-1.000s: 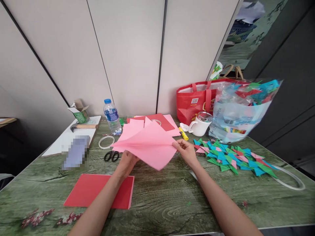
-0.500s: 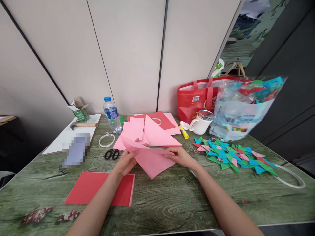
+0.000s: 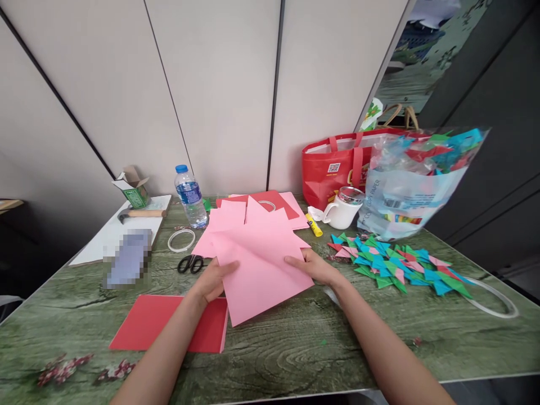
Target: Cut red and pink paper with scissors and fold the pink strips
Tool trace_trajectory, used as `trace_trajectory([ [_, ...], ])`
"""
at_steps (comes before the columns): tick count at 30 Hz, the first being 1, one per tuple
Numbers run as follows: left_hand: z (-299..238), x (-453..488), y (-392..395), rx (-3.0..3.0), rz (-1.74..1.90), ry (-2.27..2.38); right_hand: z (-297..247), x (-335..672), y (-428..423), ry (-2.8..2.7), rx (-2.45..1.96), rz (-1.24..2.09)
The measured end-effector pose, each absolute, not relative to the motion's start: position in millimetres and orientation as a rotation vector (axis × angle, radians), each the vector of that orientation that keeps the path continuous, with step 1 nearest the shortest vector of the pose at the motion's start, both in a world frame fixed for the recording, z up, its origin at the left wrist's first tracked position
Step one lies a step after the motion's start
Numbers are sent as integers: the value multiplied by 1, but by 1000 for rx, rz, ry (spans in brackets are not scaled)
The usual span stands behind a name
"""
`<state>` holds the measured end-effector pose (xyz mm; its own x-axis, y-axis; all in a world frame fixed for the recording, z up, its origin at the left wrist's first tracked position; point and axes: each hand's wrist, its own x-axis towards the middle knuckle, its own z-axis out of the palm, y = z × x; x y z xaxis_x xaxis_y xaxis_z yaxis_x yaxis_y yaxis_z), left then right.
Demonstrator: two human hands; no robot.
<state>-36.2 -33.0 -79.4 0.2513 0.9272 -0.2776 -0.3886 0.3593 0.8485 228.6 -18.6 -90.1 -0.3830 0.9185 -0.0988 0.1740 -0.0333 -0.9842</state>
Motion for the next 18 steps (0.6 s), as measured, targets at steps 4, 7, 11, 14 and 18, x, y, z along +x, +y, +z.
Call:
trace_trajectory([
  [4,-79,-38,-35,759,935,864,-94,235,-14,-1523,-1090,1530],
  [7,-78,-38,-34,779,916,864,-97,239,-11,-1350,-1078,1612],
  [11,-78,-36,-33,754,908,876,-97,242,-10,-1223,-1059,1678],
  [14,-77,-34,-32,685,946,906,-95,243,-10,-1221,-1033,1671],
  [18,-74,-34,-28,580,981,945,-92,244,-7,-1254,-951,1531],
])
